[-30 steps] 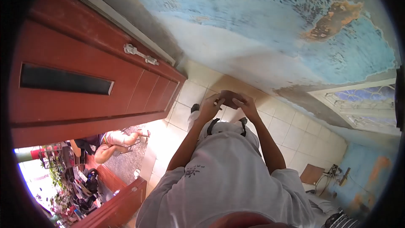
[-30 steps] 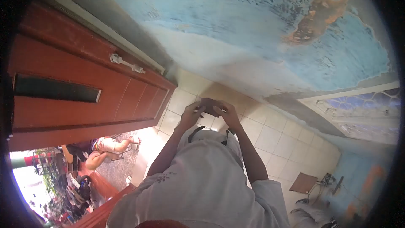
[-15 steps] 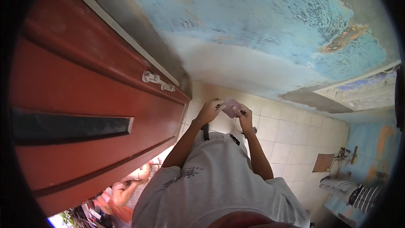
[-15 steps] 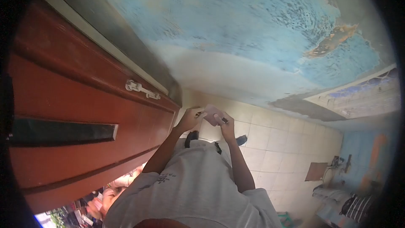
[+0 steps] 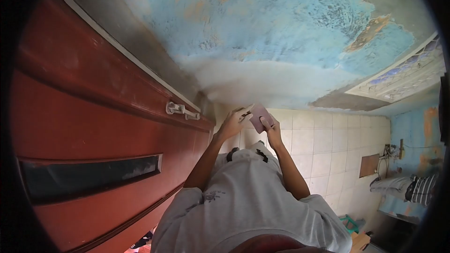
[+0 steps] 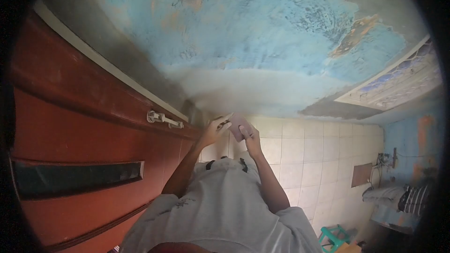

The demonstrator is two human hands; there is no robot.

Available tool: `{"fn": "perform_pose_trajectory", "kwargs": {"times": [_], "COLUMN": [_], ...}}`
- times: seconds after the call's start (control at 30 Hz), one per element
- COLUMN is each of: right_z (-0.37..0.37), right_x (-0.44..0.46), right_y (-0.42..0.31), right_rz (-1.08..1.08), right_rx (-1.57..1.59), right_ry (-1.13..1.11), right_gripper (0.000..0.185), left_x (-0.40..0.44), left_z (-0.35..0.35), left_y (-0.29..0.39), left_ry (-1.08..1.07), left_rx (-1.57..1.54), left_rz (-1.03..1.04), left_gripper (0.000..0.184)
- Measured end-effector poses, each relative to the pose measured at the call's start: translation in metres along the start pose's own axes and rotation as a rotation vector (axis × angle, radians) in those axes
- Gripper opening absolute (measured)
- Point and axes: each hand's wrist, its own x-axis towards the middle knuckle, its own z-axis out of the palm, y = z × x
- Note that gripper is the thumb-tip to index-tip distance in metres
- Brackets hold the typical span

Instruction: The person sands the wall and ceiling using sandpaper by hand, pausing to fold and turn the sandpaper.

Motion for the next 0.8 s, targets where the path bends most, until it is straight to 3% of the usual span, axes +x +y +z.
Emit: {"fn": "perform_pose_trajectory", "kwargs": {"times": [0.2, 0.47, 0.6, 0.67, 0.73, 0.8], "right_z": [-0.031, -0.059, -0.071, -0.08, -0.081, -0.084], "right_x": [0.027, 0.05, 0.071, 0.082, 0.092, 0.096], "right_y": [-0.014, -0.021, -0.049, -0.069, -0.088, -0.113], "right_rz": [-0.066, -0.061, -0.166, -0.119, -0.282, -0.373], "right_rx": [-0.043, 0.071, -0.052, -0.103, -0.069, -0.132], "right_ry": [0.053, 0.062, -0.003, -0.048, -0.018, 0.009], "right_gripper": [0.047, 0.052, 0.048, 0.05, 0.055, 0.056], "left_x": [0.034, 0.102, 0.138, 0.151, 0.17, 0.191], "left_z": [-0.059, -0.13, -0.152, -0.176, -0.205, -0.239], "left_y": [0.008, 0.103, 0.157, 0.172, 0.187, 0.208], "left_ry": [0.117, 0.293, 0.487, 0.53, 0.666, 0.769], "left_rx": [0.028, 0.351, 0.446, 0.487, 0.628, 0.701], "left_rz": [0.034, 0.135, 0.36, 0.427, 0.614, 0.636], "left_gripper": [0.044, 0.035, 0.035, 0.035, 0.034, 0.036]}}
